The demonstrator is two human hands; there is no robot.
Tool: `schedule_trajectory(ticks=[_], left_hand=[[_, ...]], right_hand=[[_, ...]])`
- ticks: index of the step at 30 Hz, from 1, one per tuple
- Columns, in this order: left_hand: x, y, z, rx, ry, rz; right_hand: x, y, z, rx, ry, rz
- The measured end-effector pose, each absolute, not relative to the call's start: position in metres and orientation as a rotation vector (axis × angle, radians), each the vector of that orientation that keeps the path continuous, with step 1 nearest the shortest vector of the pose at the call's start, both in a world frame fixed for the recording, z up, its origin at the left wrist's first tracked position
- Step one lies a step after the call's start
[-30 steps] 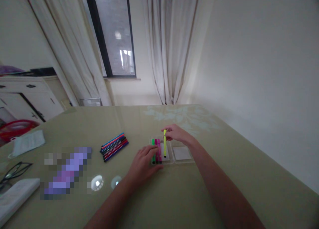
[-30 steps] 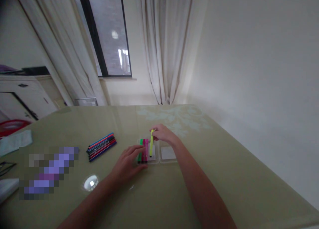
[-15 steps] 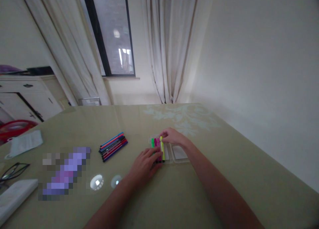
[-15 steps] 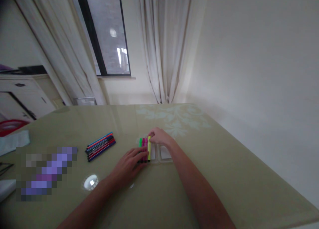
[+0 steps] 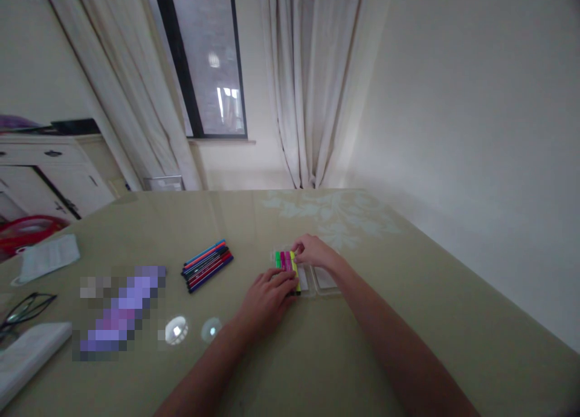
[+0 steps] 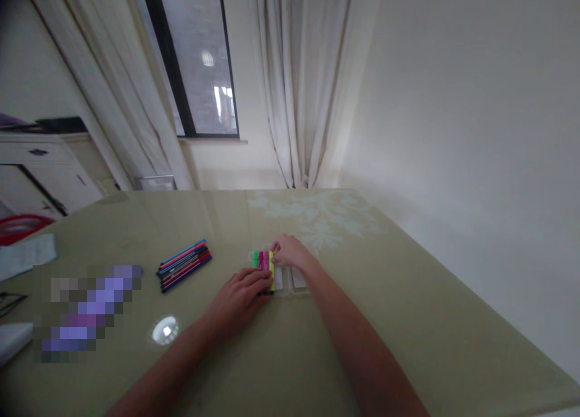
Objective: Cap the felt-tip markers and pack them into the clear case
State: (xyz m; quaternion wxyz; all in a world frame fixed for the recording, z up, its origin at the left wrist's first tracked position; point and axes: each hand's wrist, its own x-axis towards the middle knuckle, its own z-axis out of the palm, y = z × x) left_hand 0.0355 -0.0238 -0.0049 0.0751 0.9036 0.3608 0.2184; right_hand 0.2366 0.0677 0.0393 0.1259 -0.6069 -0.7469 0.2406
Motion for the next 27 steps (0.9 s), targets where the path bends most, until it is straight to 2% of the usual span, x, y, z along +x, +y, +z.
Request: schedule_trajectory(ticks=[3,6,9,11,14,19,22,27], left_hand=[[0.021,-0.014,-0.001,2.664,1.142,0.764],[-0.012,-0.001,0.010,2.464,1.699,0.942],[-0.049,0.006,0.020,2.277,2.306,0.653],[-0.065,0.006,0.021,2.184,2.449,0.448],[-0.068,0.007,0.016,2.214,2.371,0.387],[-0.053,0.011,0.001,2.311,2.192,0.521],[-0.039,0.010,-0.001,2.201,1.983,0.796],[0.006,0.002,0.011,1.756,1.503,1.276]], right_hand=[[0.238,0.066,0.046,-1.757,-2.182,0.678],[0.241,0.066,0.055,-1.740,-2.170,0.628],[0.243,0.067,0.061,-1.688,-2.148,0.611],[0.244,0.068,0.063,-1.645,-2.130,0.625],[0.241,0.068,0.063,-1.604,-2.111,0.634],[0.233,0.065,0.063,-1.531,-2.117,0.659],[0.225,0.061,0.063,-1.406,-2.129,0.740],[0.209,0.056,0.067,-1.006,-1.868,1.199]])
